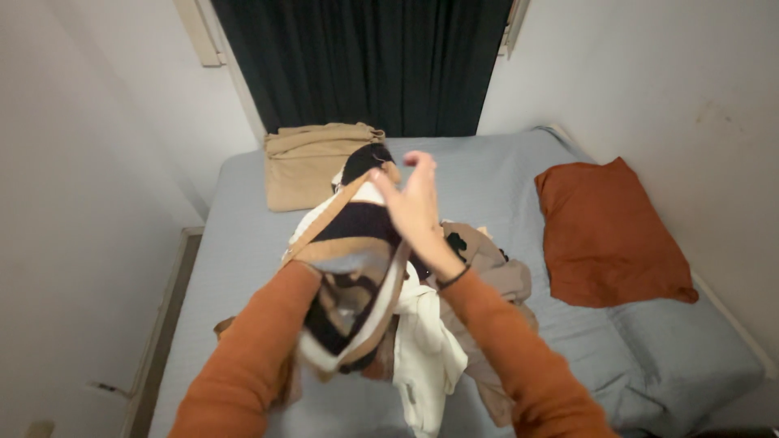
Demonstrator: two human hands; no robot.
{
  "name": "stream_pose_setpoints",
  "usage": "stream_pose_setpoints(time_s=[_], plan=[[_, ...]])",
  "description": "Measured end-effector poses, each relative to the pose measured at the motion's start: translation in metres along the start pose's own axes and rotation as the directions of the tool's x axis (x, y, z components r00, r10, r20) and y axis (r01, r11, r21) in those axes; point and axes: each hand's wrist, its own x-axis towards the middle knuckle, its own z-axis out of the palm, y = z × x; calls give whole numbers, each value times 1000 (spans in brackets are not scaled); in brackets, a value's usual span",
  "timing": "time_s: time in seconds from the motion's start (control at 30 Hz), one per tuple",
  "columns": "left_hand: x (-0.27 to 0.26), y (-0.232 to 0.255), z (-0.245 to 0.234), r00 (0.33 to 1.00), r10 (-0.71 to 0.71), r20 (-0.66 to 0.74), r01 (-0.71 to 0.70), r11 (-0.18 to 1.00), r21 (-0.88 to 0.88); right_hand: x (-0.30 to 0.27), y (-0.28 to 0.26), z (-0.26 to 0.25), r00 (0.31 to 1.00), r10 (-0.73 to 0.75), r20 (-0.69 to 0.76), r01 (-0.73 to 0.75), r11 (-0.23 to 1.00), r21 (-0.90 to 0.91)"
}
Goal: Folding various sweaters and shirts on a bed.
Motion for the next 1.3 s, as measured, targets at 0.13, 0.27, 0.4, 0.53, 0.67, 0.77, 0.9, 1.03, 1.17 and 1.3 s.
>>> stream_pose_setpoints(time_s=[0.13,0.27,0.4,0.53,0.67,0.77,0.9,1.03,1.17,1.3], plan=[[-13,-1,-10,999,-34,16,35,998,-60,18,46,15,954,282,105,-300,920,251],[-22,5,-18,998,-61,30,64,991,-120,9,74,35,988,104,111,-109,993,37],[-20,14,-6,995,-89,52,97,977,-188,-31,-16,1,923,147,356,-142,989,-42],[-13,16,5,991,-106,83,124,959,-255,-63,-92,-28,726,-172,666,221,975,11],[-5,12,13,986,-124,115,154,937,-314,-72,-108,-40,556,-161,815,409,907,-100],[67,55,-54,981,-135,138,176,918,-355,-63,-79,-25,634,-167,755,342,936,-79],[93,57,-77,973,-168,160,221,885,-410,-32,-29,-17,752,-146,642,278,954,-109],[92,58,-87,961,-201,188,267,847,-460,-7,11,-13,914,-151,376,199,976,-92],[90,57,-95,949,-233,214,311,802,-510,13,41,-17,979,-144,146,172,963,-207],[90,53,-103,935,-256,246,352,757,-550,28,84,-14,987,-144,76,156,972,-175]])
